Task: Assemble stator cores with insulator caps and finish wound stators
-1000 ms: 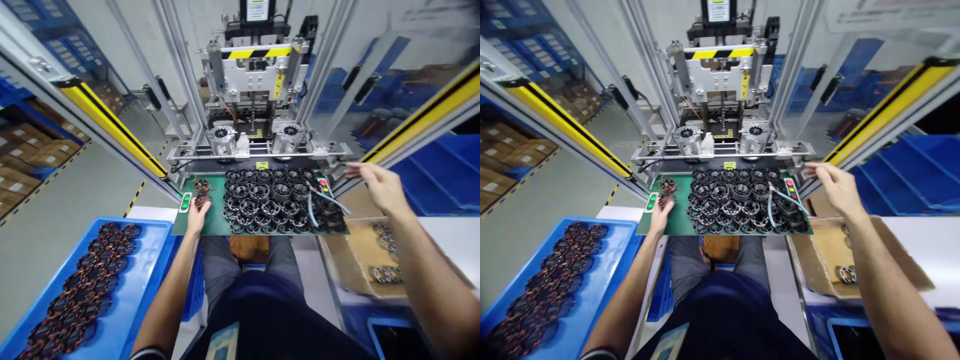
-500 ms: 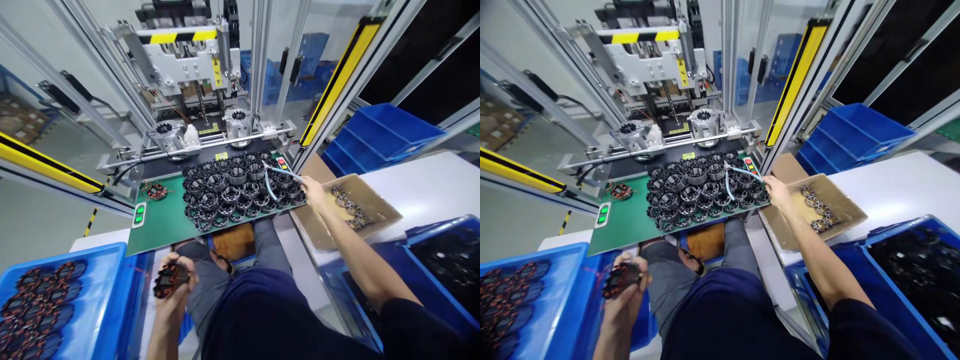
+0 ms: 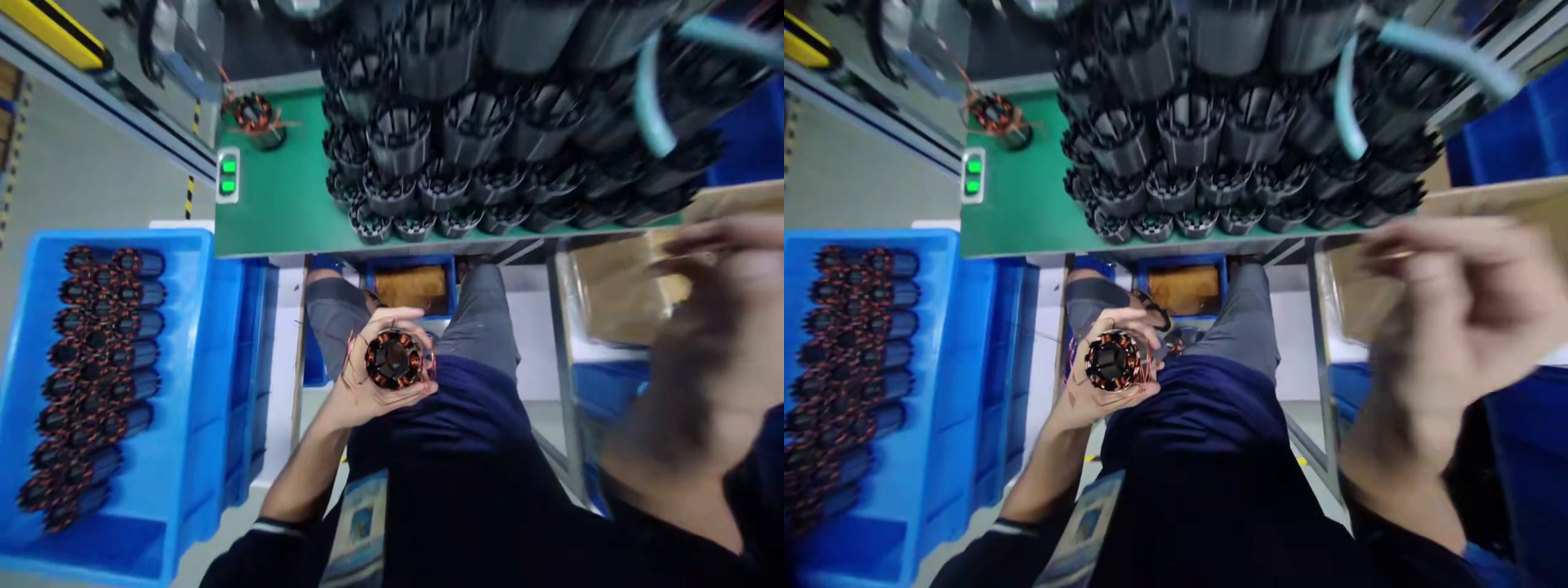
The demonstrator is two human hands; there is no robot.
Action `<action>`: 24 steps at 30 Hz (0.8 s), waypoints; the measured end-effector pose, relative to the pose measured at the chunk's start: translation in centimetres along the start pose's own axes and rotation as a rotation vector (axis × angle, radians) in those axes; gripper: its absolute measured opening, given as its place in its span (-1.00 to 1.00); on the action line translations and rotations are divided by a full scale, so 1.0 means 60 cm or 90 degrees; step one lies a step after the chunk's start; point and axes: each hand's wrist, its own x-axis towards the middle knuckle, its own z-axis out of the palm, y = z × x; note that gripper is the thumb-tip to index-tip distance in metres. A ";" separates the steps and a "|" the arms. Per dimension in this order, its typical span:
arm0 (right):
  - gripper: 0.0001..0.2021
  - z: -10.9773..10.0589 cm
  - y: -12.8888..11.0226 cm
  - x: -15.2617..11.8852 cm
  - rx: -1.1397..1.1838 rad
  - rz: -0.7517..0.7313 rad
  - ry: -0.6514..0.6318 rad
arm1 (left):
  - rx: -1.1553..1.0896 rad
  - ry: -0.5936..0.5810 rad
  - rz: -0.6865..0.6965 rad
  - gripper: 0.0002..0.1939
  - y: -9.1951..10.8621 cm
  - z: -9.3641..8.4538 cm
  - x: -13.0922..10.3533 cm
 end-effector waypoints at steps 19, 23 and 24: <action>-0.71 0.050 -0.136 -0.114 0.338 -0.413 -0.320 | 0.030 -0.048 0.143 0.25 -0.014 -0.011 -0.012; -0.73 0.059 -0.137 -0.125 0.274 -0.474 -0.221 | 0.059 -0.018 0.182 0.32 -0.017 -0.001 -0.021; -0.75 0.060 -0.137 -0.129 0.256 -0.489 -0.199 | 0.060 -0.005 0.186 0.31 -0.014 0.002 -0.024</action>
